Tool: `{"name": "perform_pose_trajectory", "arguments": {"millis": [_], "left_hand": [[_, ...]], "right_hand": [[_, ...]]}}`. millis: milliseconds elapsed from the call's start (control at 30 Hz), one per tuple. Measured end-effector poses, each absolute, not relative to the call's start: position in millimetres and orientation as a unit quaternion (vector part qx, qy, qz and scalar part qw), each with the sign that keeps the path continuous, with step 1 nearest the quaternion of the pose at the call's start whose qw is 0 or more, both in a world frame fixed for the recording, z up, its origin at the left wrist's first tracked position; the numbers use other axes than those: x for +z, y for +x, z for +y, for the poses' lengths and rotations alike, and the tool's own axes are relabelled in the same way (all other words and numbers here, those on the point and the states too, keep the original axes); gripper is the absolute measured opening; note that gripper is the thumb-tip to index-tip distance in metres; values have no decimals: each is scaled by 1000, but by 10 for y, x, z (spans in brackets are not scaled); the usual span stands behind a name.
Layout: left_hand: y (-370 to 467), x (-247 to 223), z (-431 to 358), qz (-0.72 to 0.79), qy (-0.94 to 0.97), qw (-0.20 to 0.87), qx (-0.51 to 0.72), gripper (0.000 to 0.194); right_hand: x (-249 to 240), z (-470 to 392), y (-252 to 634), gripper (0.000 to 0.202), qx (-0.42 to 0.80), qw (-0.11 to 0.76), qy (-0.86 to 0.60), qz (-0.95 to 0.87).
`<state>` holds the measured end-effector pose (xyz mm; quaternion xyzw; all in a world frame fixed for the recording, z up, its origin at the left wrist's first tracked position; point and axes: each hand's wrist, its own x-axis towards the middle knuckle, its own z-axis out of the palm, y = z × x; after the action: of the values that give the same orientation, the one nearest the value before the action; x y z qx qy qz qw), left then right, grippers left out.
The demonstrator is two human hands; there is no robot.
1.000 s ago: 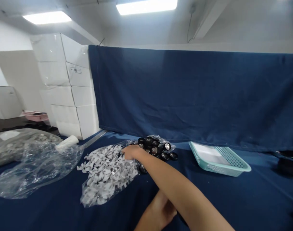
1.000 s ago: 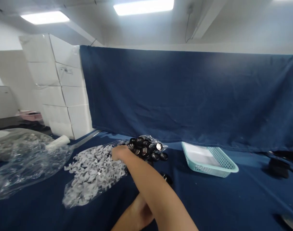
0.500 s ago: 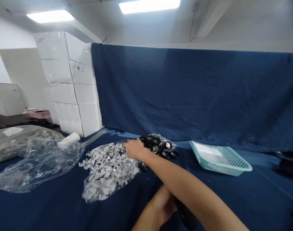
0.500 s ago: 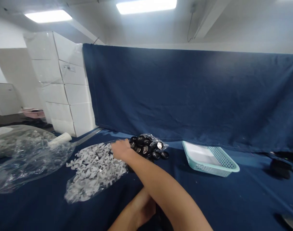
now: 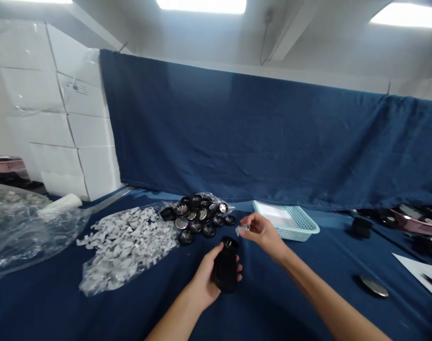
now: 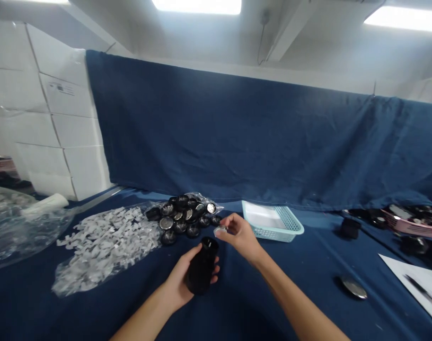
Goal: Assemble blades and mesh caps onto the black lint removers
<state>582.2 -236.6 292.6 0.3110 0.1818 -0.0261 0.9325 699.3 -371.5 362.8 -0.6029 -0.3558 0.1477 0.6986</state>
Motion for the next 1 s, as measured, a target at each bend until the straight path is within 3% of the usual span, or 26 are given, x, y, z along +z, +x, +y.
{"name": "perform_pose_trajectory", "arguments": {"millis": [133, 367, 633, 1000], "left_hand": [[5786, 2947, -2434, 162, 327, 930, -36, 47], [5694, 2975, -2601, 149, 337, 928, -51, 55], [5714, 2956, -2713, 166, 317, 933, -44, 50], [5691, 3019, -2678, 172, 324, 930, -6, 41]], "right_hand": [[3211, -3760, 7013, 30, 170, 750, -568, -292], [3063, -3599, 6914, 36, 202, 780, -534, -257], [3154, -3685, 6962, 31, 139, 749, -570, -308], [3245, -3710, 6855, 32, 216, 676, -596, -375]]}}
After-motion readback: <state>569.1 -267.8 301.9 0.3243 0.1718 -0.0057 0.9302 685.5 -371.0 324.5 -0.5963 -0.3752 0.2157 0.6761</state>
